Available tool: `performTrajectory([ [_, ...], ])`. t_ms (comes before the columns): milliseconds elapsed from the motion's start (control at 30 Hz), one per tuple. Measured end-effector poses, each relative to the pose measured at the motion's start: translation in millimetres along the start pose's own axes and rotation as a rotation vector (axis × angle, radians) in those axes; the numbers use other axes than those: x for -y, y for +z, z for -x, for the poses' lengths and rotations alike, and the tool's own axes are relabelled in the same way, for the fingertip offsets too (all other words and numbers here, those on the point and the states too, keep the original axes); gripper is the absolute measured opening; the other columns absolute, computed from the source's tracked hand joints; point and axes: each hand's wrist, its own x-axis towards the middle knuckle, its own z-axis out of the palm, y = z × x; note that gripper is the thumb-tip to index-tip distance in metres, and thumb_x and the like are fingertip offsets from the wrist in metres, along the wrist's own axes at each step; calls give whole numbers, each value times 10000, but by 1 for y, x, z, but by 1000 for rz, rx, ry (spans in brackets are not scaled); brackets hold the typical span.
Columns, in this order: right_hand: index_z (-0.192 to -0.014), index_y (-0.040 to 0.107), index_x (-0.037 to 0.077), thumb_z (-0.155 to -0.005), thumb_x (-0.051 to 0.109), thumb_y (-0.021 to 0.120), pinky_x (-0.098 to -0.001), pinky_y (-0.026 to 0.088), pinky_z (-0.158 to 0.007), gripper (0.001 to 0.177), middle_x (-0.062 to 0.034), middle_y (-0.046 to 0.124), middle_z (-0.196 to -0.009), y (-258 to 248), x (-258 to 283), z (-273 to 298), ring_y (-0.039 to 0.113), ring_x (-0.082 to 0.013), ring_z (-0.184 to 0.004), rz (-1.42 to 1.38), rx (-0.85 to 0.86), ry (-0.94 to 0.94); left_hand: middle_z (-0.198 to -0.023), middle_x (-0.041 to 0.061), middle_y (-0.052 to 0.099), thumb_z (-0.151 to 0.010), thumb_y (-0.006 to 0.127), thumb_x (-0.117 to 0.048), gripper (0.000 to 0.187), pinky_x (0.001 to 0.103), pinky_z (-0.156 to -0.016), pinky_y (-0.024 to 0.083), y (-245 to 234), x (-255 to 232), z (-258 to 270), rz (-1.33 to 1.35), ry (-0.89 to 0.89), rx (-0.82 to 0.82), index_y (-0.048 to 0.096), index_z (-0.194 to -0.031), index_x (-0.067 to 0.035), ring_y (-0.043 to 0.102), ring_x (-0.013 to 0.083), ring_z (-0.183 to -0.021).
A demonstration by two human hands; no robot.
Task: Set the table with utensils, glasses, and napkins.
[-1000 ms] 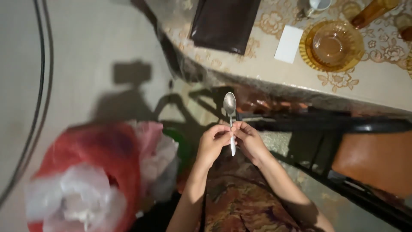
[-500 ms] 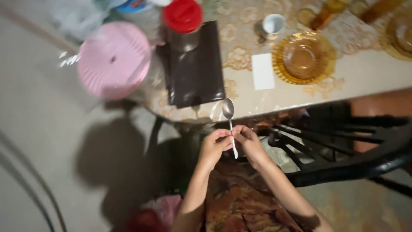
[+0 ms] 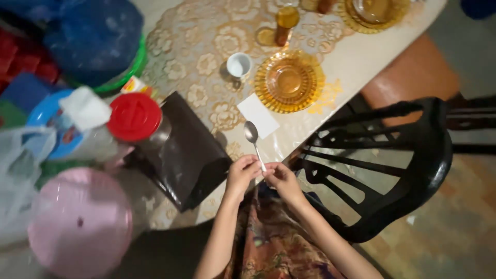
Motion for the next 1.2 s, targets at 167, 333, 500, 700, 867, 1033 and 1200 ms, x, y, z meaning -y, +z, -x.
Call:
performTrajectory([
  [167,-1115,706,28,-926,69,695,-234,504,-673,194,-9,708,-872,12,1,-38,610,-79,-750,174,-200,-77,-1086,83,713,-920,718,-98,252,300,-849,600,-6,1,-55,-109,-20,-16,666,-1138,18,698,144,-966],
  [333,-1074,720,42,-915,95,713,-269,566,-678,167,-70,759,-903,24,13,-66,703,-119,-766,469,-409,-185,-1043,89,732,-882,773,-131,308,269,-761,595,4,-4,-87,-280,20,-72,699,-1132,33,698,130,-916],
  [500,-1059,708,62,-921,108,720,-353,579,-673,146,-118,687,-956,30,23,-79,712,-256,-785,749,-434,-332,-961,101,736,-901,751,-124,272,268,-732,610,0,9,-116,-211,-17,-141,705,-1103,53,703,137,-836],
  [700,-1072,743,102,-876,86,723,-404,554,-704,197,-121,694,-993,31,30,-89,690,-320,-855,917,-443,-366,-954,75,721,-921,721,-149,247,281,-719,608,2,2,-130,-240,-86,-150,706,-1094,26,715,133,-838],
  [867,-1090,742,96,-868,83,731,-399,562,-742,222,-124,700,-1021,25,28,-104,693,-326,-903,895,-448,-397,-966,70,721,-929,717,-149,237,278,-729,611,-5,20,-150,-245,-70,-163,707,-1098,17,703,126,-843],
  [1033,-1125,735,84,-866,71,712,-404,566,-773,260,-133,700,-1034,19,37,-117,702,-317,-897,846,-445,-312,-955,79,727,-933,703,-121,208,275,-700,600,-8,33,-173,-285,-71,-140,712,-1077,30,700,129,-818],
  [1200,-1157,736,75,-874,112,719,-444,553,-793,287,-145,711,-1040,9,34,-136,686,-367,-930,985,-444,-327,-925,63,710,-968,698,-96,173,238,-713,585,-15,50,-198,-210,-79,-51,704,-1071,43,682,110,-806],
])
